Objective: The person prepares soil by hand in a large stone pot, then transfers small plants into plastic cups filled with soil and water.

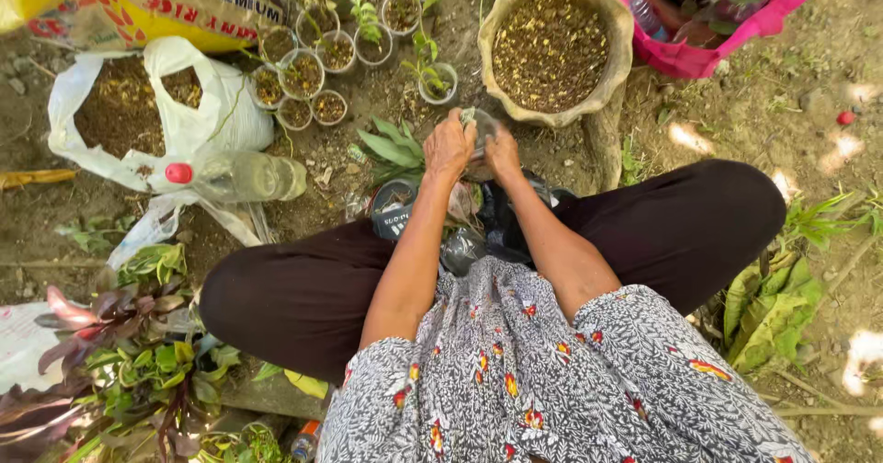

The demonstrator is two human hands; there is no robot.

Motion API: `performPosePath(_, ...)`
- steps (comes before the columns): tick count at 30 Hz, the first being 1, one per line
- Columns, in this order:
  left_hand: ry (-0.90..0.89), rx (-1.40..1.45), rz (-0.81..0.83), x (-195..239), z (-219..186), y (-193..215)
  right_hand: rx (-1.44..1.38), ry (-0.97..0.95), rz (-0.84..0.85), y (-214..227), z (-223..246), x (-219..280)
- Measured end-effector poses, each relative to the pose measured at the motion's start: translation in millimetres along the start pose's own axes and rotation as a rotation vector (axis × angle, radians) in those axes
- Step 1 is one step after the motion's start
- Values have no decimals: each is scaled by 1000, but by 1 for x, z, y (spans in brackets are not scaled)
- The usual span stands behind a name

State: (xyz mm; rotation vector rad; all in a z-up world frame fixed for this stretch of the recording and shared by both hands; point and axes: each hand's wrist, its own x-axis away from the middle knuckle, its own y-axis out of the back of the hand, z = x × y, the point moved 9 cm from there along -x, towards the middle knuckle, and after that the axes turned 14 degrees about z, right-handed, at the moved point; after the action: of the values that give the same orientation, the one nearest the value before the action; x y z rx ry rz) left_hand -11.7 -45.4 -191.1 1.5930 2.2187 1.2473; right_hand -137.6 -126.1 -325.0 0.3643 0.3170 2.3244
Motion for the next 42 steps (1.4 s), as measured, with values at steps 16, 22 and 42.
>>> performPosePath(16, -109, -9, -23, 9, 1, -5, 353, -76, 163, -1, 1, -10)
performPosePath(22, -114, 39, -67, 7, 4, -1, 321, 2, 72, -7, -4, -1)
performPosePath(42, -238, -9, 261, 31, -24, 11, 308, -68, 128, 11, 34, -2)
